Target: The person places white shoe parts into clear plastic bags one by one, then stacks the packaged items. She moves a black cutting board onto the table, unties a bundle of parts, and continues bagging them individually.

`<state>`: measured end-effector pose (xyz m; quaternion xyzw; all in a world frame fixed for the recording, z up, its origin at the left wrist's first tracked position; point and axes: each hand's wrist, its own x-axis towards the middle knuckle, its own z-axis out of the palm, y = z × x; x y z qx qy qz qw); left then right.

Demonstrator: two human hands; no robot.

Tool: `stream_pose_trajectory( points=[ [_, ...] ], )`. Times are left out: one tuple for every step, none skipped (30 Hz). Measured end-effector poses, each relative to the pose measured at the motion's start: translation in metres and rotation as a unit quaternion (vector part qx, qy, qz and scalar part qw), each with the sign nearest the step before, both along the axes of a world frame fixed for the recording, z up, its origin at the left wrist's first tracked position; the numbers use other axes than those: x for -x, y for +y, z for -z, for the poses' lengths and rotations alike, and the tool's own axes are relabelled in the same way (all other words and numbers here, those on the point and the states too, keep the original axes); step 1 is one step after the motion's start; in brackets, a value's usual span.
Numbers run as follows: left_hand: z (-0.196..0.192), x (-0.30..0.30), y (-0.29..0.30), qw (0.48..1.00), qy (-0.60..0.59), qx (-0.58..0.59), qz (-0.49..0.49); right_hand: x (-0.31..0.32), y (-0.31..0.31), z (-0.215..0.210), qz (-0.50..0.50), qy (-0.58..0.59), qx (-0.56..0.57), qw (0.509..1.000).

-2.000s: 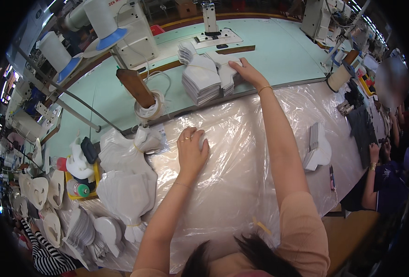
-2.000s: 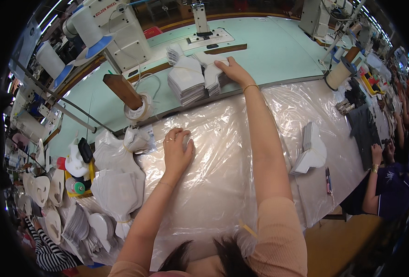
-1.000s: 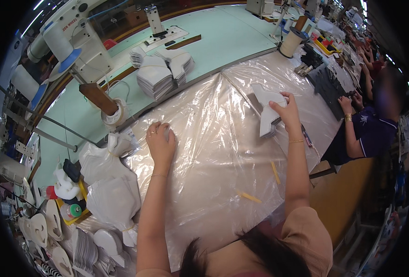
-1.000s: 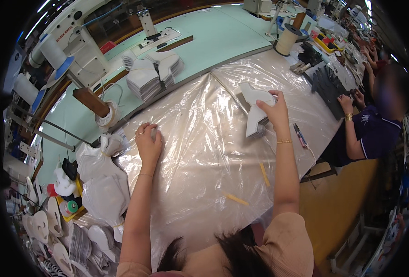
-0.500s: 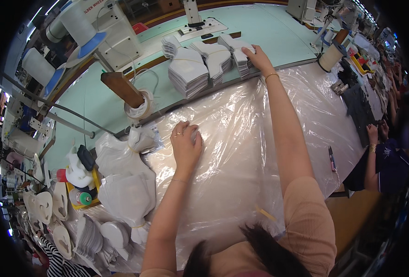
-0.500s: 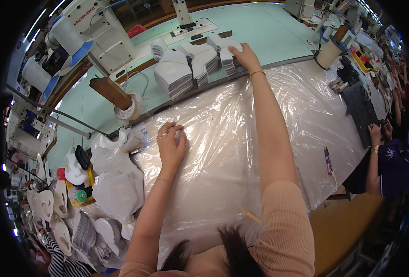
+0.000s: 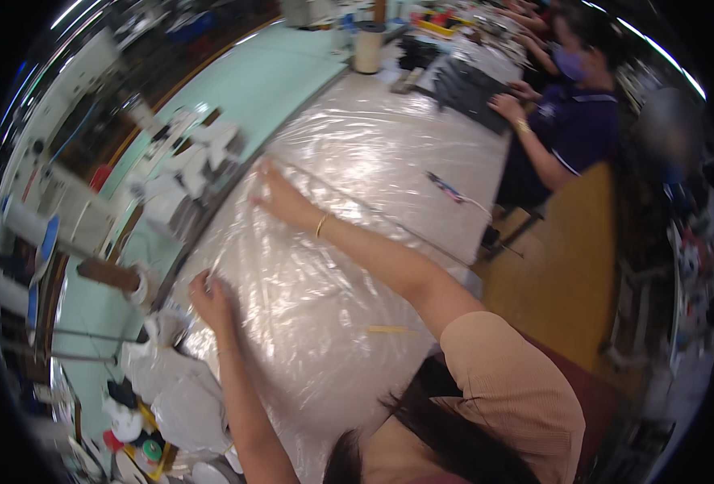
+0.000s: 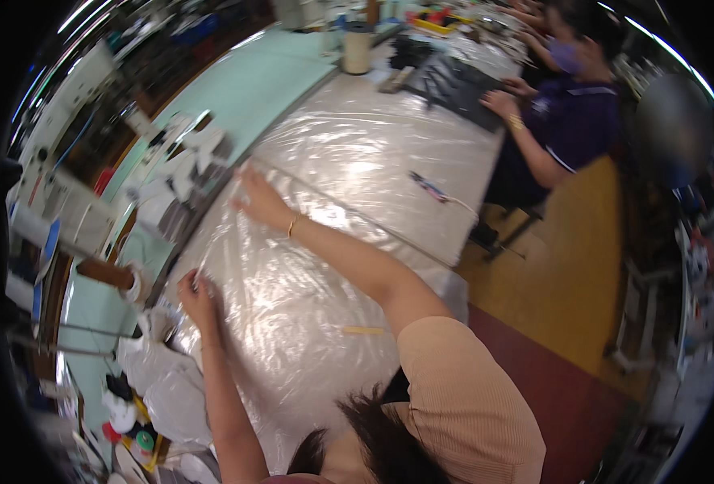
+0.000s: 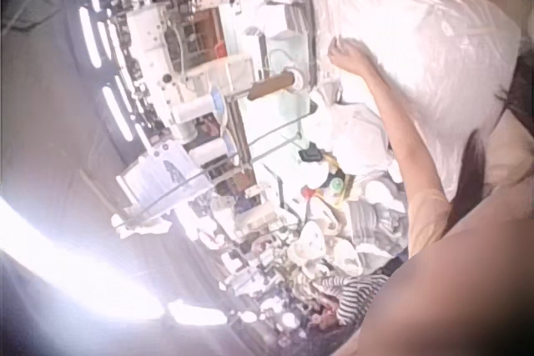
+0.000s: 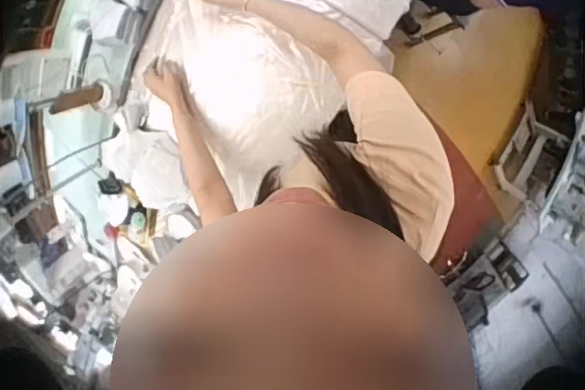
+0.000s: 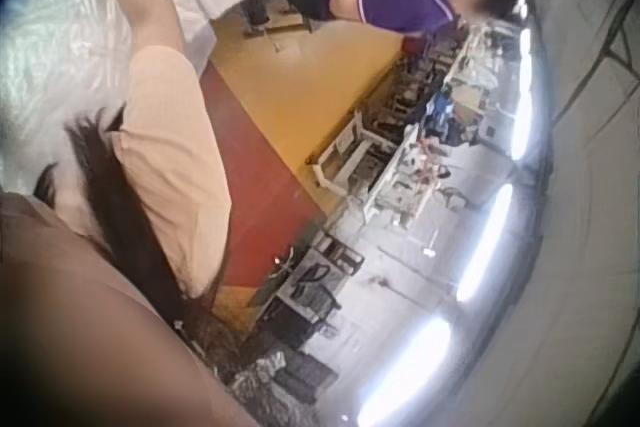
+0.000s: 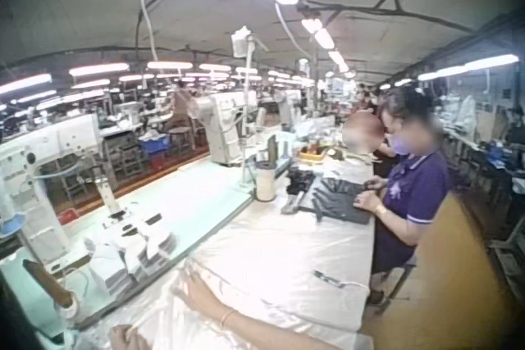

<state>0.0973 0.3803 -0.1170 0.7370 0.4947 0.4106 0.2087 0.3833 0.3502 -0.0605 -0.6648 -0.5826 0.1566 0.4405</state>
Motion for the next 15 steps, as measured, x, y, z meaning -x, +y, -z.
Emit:
stream_pose_trajectory(
  points=[
    [0.003,0.007,0.006,0.999,-0.024,0.012,0.02,0.005,-0.047,0.002,-0.022,-0.07,0.052,0.996],
    [0.001,0.012,0.019,0.995,-0.059,0.065,0.052,0.01,-0.095,0.005,-0.009,-0.088,0.049,0.995],
    [-0.002,0.016,0.028,0.986,-0.082,0.122,0.073,0.014,-0.144,0.007,0.002,-0.116,0.018,0.993],
    [-0.007,0.023,0.03,0.98,-0.107,0.132,0.099,0.015,-0.188,0.009,0.026,-0.121,0.042,0.991],
    [-0.015,0.03,0.031,0.974,-0.121,0.162,0.099,0.015,-0.227,0.01,0.051,-0.138,0.025,0.989],
    [-0.026,0.034,0.03,0.974,-0.124,0.139,0.126,0.016,-0.263,0.012,0.078,-0.138,0.051,0.986],
    [-0.038,0.035,0.023,0.975,-0.123,0.154,0.105,0.017,-0.296,0.015,0.104,-0.143,0.062,0.982],
    [-0.05,0.038,0.007,0.968,-0.144,0.138,0.15,0.019,-0.323,0.019,0.127,-0.15,0.067,0.978],
    [-0.062,0.043,-0.012,0.964,-0.161,0.163,0.135,0.02,-0.344,0.023,0.133,-0.142,0.064,0.979],
    [-0.071,0.047,-0.036,0.958,-0.174,0.168,0.158,0.021,-0.358,0.027,0.13,-0.138,0.053,0.98],
    [-0.078,0.054,-0.064,0.95,-0.191,0.169,0.181,0.023,-0.367,0.032,0.122,-0.134,0.064,0.981],
    [-0.084,0.061,-0.09,0.956,-0.174,0.186,0.149,0.026,-0.369,0.036,0.135,-0.183,0.062,0.972],
    [-0.09,0.068,-0.114,0.958,-0.162,0.159,0.174,0.029,-0.371,0.039,0.149,-0.201,0.011,0.968],
    [-0.093,0.078,-0.139,0.968,-0.136,0.172,0.122,0.032,-0.37,0.042,0.157,-0.215,-0.008,0.964],
    [-0.096,0.088,-0.162,0.976,-0.112,0.143,0.123,0.033,-0.369,0.044,0.159,-0.229,-0.017,0.96]
  ],
)
